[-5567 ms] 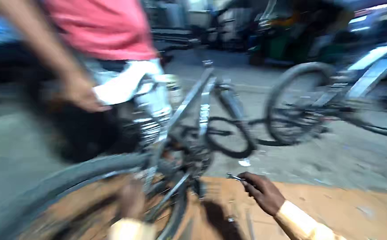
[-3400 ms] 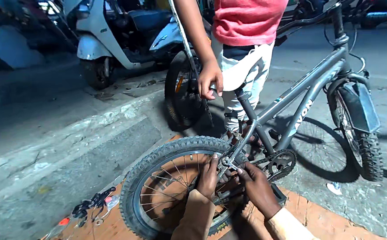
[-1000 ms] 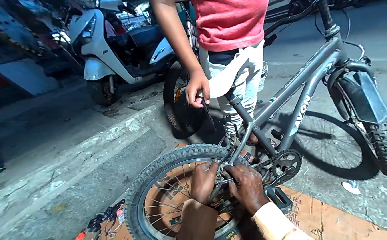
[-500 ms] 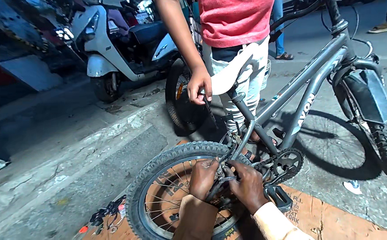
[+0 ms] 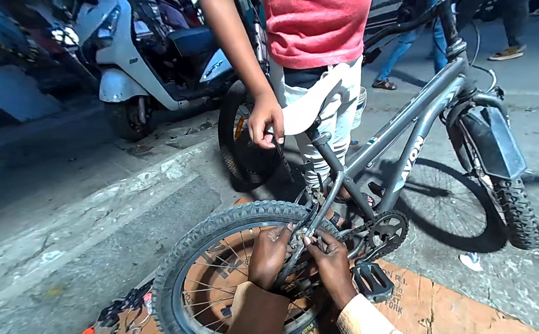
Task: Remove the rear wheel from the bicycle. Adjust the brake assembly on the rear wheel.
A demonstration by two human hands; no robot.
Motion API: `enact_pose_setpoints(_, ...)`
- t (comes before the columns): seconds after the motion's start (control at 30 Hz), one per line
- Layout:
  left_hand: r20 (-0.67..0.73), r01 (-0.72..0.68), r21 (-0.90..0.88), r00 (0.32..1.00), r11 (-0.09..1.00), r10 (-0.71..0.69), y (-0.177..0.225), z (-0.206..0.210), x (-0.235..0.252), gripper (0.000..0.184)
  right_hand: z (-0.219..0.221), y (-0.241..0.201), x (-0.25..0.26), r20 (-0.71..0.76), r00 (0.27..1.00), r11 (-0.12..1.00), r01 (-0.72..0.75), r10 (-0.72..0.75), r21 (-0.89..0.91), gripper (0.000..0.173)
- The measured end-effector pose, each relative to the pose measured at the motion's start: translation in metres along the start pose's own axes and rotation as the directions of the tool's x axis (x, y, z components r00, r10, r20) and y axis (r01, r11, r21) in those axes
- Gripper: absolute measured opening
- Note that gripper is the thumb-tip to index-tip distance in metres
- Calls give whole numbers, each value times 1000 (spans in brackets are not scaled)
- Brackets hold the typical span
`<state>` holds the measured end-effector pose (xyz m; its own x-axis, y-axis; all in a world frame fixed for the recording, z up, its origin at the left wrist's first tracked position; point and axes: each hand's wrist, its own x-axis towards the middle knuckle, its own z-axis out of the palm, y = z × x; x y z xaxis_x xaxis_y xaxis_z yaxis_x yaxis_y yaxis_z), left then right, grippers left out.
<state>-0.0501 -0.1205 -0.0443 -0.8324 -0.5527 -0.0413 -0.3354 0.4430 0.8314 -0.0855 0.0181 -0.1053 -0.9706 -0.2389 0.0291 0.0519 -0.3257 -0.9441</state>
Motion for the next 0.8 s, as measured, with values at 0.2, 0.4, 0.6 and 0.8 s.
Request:
enact_pose_setpoints(0.2,14,21,-42,1000,999,-20,-1,1,-1,44,-3,8,-1,22,1000,992,10,-7,-129,32)
enact_pose_setpoints(0.4,45,-18,-142,999,990,25,-5,3,3,45,-4,0,1,27,999,964,-12,20,-267,34)
enact_pose_setpoints(0.6,-36,13,-155,999,988,-19,-11,10,1,45,-3,-5,3,6,1000,970,12,-11,-243,24)
enact_pose_setpoints(0.8,-2,11,-45,1000,999,-11,-5,6,1,45,-3,-5,3,30,1000,982,-3,9,-189,24)
